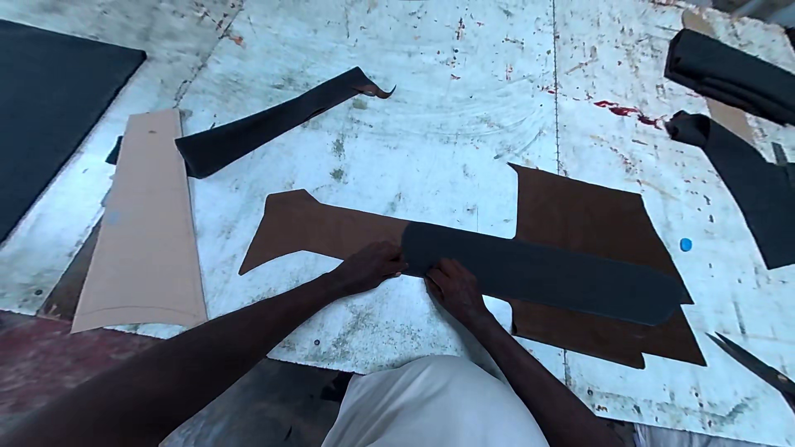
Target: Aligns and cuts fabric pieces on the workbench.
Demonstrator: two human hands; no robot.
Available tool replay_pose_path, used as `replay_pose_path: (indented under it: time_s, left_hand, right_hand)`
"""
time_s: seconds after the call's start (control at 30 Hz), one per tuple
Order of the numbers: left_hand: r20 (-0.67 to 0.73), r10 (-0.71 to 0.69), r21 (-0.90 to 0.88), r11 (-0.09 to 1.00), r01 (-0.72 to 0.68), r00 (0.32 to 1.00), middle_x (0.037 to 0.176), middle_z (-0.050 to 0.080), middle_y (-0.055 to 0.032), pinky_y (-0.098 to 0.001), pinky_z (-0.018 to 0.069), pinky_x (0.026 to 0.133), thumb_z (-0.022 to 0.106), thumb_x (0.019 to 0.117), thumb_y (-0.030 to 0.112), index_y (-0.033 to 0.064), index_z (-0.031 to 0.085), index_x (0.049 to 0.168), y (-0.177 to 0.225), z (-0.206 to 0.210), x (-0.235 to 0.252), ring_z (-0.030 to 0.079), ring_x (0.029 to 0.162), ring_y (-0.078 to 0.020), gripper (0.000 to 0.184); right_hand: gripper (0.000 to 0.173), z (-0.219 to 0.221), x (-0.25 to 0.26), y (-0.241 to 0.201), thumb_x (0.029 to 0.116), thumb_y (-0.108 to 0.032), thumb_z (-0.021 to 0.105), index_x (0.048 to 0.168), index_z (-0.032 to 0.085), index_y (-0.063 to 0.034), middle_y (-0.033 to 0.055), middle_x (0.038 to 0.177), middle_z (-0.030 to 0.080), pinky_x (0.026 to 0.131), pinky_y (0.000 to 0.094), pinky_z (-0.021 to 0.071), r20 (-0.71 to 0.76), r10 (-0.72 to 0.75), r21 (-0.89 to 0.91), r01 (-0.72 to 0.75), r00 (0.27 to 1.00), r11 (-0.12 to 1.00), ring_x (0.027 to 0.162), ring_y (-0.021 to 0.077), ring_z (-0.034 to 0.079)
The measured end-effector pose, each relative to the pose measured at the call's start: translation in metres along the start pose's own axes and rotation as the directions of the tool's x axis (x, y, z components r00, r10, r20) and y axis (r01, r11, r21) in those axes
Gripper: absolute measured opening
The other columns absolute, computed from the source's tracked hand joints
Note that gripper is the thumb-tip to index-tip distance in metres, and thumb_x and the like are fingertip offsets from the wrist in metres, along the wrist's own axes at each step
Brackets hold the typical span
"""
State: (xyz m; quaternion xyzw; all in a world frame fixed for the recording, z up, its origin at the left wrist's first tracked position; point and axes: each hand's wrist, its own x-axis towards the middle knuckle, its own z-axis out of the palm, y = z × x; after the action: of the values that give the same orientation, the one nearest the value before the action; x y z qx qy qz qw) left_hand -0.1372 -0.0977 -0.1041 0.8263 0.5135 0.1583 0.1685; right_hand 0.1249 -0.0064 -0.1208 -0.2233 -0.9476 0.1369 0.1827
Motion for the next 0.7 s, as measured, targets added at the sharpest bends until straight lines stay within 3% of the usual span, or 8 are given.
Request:
replay_pose_path:
  time_s: [0.17, 0.33, 0.7]
  left_hand:
    - [-0.05, 0.008, 0.042, 0.999, -0.006, 0.999, 0.124, 0.065, -0.0061, -0.0396, 0.0487, 0.104, 0.053, 0.1068, 0.024, 0.0131, 0.072, 0.121, -0.004, 0.006, -0.009, 0.058, 0.122, -0.0231, 0.026]
    - [-0.109, -0.019, 0.054, 0.998, 0.025, 0.994, 0.119, 0.066, -0.0048, -0.0399, 0.0499, 0.101, 0.054, 0.1067, 0.027, 0.0135, 0.074, 0.116, -0.008, 0.004, -0.02, 0.06, 0.117, -0.0212, 0.025]
    - [-0.064, -0.08, 0.068, 0.994, 0.085, 0.995, 0.118, 0.066, -0.0043, -0.0407, 0.05, 0.099, 0.05, 0.108, 0.03, 0.0127, 0.072, 0.107, -0.007, 0.003, -0.02, 0.06, 0.116, -0.0215, 0.028]
  right_hand:
    - [0.018, 0.001, 0.0, 0.001, 0.0998, -0.023, 0.061, 0.095, 0.074, -0.0108, 0.0077, 0.1, 0.067, 0.077, 0.037, 0.0581, 0.016, 0.017, 0.01, -0.017, 1.0, 1.0, 0.094, 0.023, 0.066]
    - [0.022, 0.001, -0.001, 0.002, 0.1007, -0.028, 0.061, 0.096, 0.074, -0.0117, 0.0075, 0.1, 0.066, 0.079, 0.0386, 0.058, 0.038, 0.043, 0.024, -0.044, 0.998, 0.999, 0.095, 0.0234, 0.066]
    - [0.025, 0.002, 0.001, 0.001, 0.1002, -0.033, 0.062, 0.093, 0.075, -0.0122, 0.007, 0.097, 0.066, 0.074, 0.0387, 0.058, 0.021, 0.061, 0.028, -0.062, 0.998, 0.998, 0.092, 0.023, 0.066]
